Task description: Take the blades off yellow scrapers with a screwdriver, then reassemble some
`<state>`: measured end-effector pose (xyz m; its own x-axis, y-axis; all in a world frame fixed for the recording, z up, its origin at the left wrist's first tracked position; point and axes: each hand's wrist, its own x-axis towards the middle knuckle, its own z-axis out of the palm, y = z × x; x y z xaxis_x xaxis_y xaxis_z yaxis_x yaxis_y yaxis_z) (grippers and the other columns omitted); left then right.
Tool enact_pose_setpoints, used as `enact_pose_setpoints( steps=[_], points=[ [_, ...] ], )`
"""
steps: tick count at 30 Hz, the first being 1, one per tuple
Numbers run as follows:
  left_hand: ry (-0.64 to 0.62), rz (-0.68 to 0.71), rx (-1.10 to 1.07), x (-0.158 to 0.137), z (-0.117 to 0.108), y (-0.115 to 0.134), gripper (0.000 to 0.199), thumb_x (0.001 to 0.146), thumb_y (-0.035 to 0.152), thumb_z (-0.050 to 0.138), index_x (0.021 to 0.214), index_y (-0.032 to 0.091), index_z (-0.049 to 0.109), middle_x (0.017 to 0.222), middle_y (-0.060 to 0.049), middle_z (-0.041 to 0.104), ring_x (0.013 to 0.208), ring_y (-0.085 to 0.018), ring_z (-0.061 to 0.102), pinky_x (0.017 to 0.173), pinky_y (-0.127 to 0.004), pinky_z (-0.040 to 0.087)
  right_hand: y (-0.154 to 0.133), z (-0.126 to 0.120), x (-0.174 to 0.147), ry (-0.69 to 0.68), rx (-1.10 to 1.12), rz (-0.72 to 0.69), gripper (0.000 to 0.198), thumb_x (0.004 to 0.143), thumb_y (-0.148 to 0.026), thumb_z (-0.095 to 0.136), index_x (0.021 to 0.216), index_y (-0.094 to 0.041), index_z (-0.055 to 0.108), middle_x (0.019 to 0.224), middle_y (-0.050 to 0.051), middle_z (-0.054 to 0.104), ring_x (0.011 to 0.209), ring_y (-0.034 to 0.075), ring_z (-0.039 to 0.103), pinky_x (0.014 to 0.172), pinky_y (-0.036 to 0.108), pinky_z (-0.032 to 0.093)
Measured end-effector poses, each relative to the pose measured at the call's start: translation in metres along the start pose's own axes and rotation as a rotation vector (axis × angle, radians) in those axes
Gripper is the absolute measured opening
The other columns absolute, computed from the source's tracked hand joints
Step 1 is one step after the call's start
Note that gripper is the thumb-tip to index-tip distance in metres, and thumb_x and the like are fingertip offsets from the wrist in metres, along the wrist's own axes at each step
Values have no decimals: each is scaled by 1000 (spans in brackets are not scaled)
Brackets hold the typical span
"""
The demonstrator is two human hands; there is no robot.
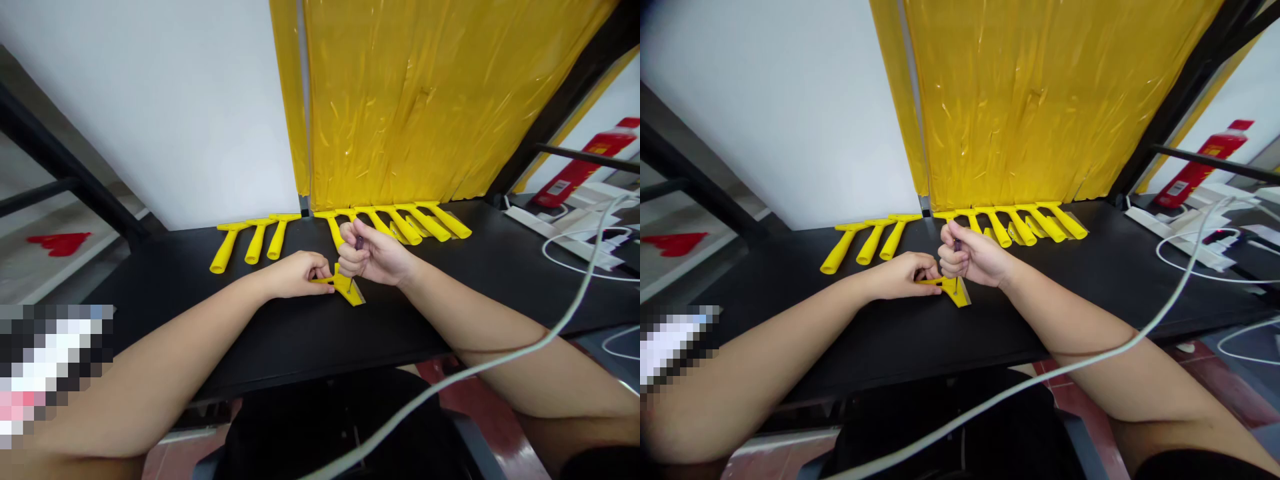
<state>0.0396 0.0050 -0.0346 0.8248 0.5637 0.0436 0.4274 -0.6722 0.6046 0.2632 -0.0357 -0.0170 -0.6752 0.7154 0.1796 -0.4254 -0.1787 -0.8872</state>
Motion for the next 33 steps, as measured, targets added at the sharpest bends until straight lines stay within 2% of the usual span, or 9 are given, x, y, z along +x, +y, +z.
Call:
enact_pose_setpoints(
  steps=[9, 11, 14, 16, 19, 23, 28, 31, 33],
  points=[
    [14, 1, 5, 0, 0, 1, 30, 83, 43, 81, 78, 17, 65, 74, 2, 59, 63, -12, 51, 60, -26, 40, 2, 4, -1, -56, -18, -28, 42, 101, -56, 63, 82, -23, 43, 59, -10, 29, 51, 9, 24, 56, 25, 28],
    [22, 3, 1, -1, 0, 1, 30, 82, 43, 81, 79, 17, 65, 77, 2, 61, 65, -12, 51, 61, -26, 40, 3, 5, -2, -52, -43, -43, 40, 99, -51, 68, 84, -23, 43, 63, -9, 39, 53, 9, 33, 58, 25, 31],
    [17, 9, -7, -1, 0, 1, 29, 83, 41, 80, 81, 17, 65, 80, 1, 61, 66, -12, 52, 62, -26, 41, 4, 2, -3, -18, -117, -124, 36, 98, -44, 73, 86, -22, 47, 80, -5, 55, 65, 11, 51, 64, 26, 41],
    [7, 14, -14, -1, 0, 1, 28, 84, 41, 80, 81, 17, 66, 79, 2, 60, 66, -11, 51, 61, -26, 40, 3, -3, -4, -18, -196, -177, 32, 94, -39, 78, 87, -21, 53, 89, -2, 59, 74, 12, 59, 70, 28, 47],
    [-6, 13, -31, 0, -1, 2, 30, 84, 42, 81, 79, 17, 65, 78, 2, 60, 64, -11, 49, 58, -26, 37, 2, -12, -4, -58, -284, -240, 27, 91, -34, 83, 85, -18, 62, 88, -1, 62, 77, 13, 66, 73, 30, 52],
    [-22, 18, -55, -1, -1, 1, 28, 85, 41, 80, 81, 17, 66, 80, 1, 62, 64, -11, 50, 58, -26, 38, 1, -20, -3, -53, -334, -305, 20, 89, -30, 85, 83, -17, 70, 80, 0, 69, 72, 13, 69, 69, 29, 55],
    [-25, 20, -30, -1, -2, 0, 26, 86, 40, 80, 85, 17, 70, 83, 1, 65, 65, -11, 51, 59, -26, 39, 0, -15, -4, -20, -362, -265, 21, 86, -35, 87, 88, -16, 78, 78, 3, 74, 74, 16, 73, 71, 30, 58],
    [-40, 13, -17, -1, -2, -2, 25, 88, 41, 78, 88, 17, 70, 85, 0, 67, 67, -12, 54, 60, -26, 41, 1, -6, -5, -77, -288, -167, 29, 92, -43, 80, 95, -15, 76, 72, 1, 68, 68, 14, 66, 69, 31, 56],
    [-30, 13, -6, -1, -2, -2, 27, 88, 42, 77, 87, 17, 68, 87, -1, 68, 68, -12, 56, 61, -26, 42, 2, 1, -5, -79, -150, -116, 30, 97, -47, 73, 101, -17, 70, 64, -6, 55, 58, 10, 53, 64, 28, 51]
  ],
)
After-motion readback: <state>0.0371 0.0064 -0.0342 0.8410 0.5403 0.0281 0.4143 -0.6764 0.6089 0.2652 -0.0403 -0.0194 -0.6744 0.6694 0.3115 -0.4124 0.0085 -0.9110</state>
